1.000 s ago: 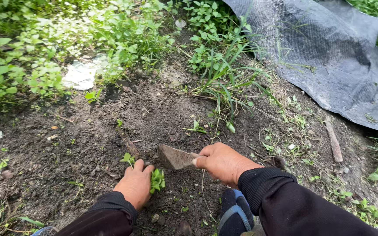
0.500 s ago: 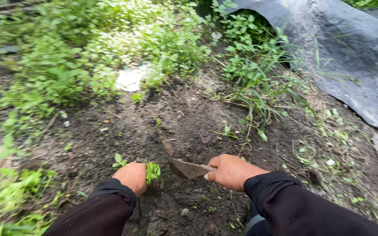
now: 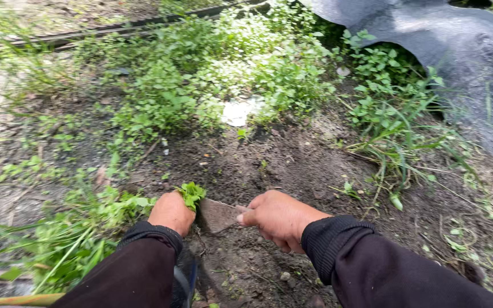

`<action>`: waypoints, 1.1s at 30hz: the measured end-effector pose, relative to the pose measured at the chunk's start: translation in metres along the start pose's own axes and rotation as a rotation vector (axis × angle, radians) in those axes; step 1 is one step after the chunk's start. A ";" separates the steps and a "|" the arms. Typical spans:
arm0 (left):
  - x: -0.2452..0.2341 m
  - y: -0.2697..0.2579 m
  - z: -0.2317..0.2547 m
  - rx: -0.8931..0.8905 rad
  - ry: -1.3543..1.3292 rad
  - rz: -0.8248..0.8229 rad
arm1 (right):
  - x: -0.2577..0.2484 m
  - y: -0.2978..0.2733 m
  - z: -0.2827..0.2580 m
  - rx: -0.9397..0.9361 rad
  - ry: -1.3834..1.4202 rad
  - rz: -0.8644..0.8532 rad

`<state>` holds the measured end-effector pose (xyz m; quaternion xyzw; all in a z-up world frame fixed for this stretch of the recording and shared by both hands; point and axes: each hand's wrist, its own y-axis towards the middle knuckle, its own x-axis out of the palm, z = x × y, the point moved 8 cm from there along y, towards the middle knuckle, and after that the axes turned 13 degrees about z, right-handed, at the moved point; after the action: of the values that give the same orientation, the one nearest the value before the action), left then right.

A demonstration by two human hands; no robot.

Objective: The person uses a small hand hoe to loosen soil and pull weeds from a garden bed. They gather the uprooted plants by hand and set them aside while continuing to clear adjacent patches.

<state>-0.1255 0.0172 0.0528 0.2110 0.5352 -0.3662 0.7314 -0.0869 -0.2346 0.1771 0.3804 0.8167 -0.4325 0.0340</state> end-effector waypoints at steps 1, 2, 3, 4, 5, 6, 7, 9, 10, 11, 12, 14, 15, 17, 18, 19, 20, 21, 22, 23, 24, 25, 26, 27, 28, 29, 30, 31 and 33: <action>-0.010 0.002 -0.008 0.002 0.009 0.025 | 0.006 -0.006 -0.009 0.003 0.012 -0.013; -0.022 0.005 -0.018 0.004 0.018 0.051 | 0.012 -0.011 -0.017 0.006 0.024 -0.026; -0.034 0.007 -0.029 0.005 0.026 0.078 | 0.019 -0.016 -0.025 0.008 0.033 -0.039; -0.043 0.009 -0.044 -0.052 0.019 0.070 | 0.026 -0.021 -0.033 -0.008 0.032 -0.048; -0.053 0.011 -0.060 -0.110 0.011 0.061 | 0.033 -0.024 -0.040 -0.021 0.029 -0.057; -0.063 0.012 -0.076 -0.168 0.002 0.053 | 0.041 -0.027 -0.046 -0.035 0.026 -0.067; -0.074 0.014 -0.086 -0.162 0.063 0.058 | 0.049 -0.029 -0.052 -0.046 0.031 -0.081; -0.095 0.016 -0.106 -0.149 0.183 0.065 | 0.064 -0.033 -0.059 -0.066 0.041 -0.106; -0.103 0.016 -0.117 -0.173 0.227 0.045 | 0.071 -0.035 -0.063 -0.095 0.043 -0.116; -0.111 0.016 -0.127 -0.193 0.268 0.023 | 0.077 -0.037 -0.065 -0.121 0.047 -0.122; -0.117 0.015 -0.136 -0.213 0.308 0.000 | 0.082 -0.038 -0.067 -0.146 0.051 -0.128; -0.125 0.010 -0.147 -0.239 0.376 -0.048 | 0.087 -0.041 -0.066 -0.150 0.053 -0.123; -0.127 0.008 -0.149 -0.247 0.409 -0.073 | 0.088 -0.043 -0.065 -0.150 0.056 -0.117; -0.115 0.003 -0.140 -0.083 0.640 -0.258 | 0.086 -0.047 -0.064 -0.170 -0.026 -0.081; -0.108 0.000 -0.134 0.003 0.755 -0.348 | 0.084 -0.049 -0.062 -0.180 -0.065 -0.062; -0.107 -0.001 -0.131 -0.036 0.730 -0.345 | 0.082 -0.051 -0.060 -0.174 -0.043 -0.053; -0.107 -0.001 -0.128 -0.076 0.704 -0.342 | 0.081 -0.054 -0.058 -0.167 -0.020 -0.045; -0.107 -0.002 -0.125 -0.116 0.677 -0.337 | 0.078 -0.056 -0.057 -0.163 0.002 -0.036; -0.108 -0.001 -0.118 -0.097 0.680 -0.325 | 0.073 -0.057 -0.055 -0.156 -0.020 -0.016; -0.108 0.001 -0.112 -0.078 0.681 -0.312 | 0.067 -0.057 -0.054 -0.150 -0.045 0.006; -0.109 0.002 -0.105 -0.059 0.681 -0.299 | 0.061 -0.058 -0.051 -0.143 -0.070 0.028; -0.111 0.002 -0.098 -0.057 0.618 -0.260 | 0.057 -0.059 -0.052 -0.165 -0.050 0.043; -0.114 0.002 -0.090 -0.054 0.555 -0.221 | 0.053 -0.061 -0.051 -0.187 -0.030 0.059; -0.117 0.001 -0.081 -0.051 0.492 -0.183 | 0.047 -0.062 -0.051 -0.210 -0.009 0.075; -0.117 0.000 -0.069 -0.023 0.461 -0.180 | 0.041 -0.063 -0.047 -0.193 -0.004 0.084; -0.117 -0.003 -0.056 0.004 0.428 -0.177 | 0.034 -0.064 -0.043 -0.177 0.000 0.093; -0.117 -0.005 -0.041 0.032 0.396 -0.175 | 0.027 -0.065 -0.039 -0.162 0.005 0.103; -0.116 -0.009 -0.027 0.060 0.400 -0.178 | 0.020 -0.067 -0.035 -0.147 0.007 0.125; -0.115 -0.018 0.002 0.116 0.407 -0.185 | 0.006 -0.071 -0.025 -0.116 0.011 0.170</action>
<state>-0.1560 0.0402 0.1622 0.2724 0.6668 -0.4117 0.5583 -0.1306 -0.2364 0.2387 0.4482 0.8054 -0.3777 0.0880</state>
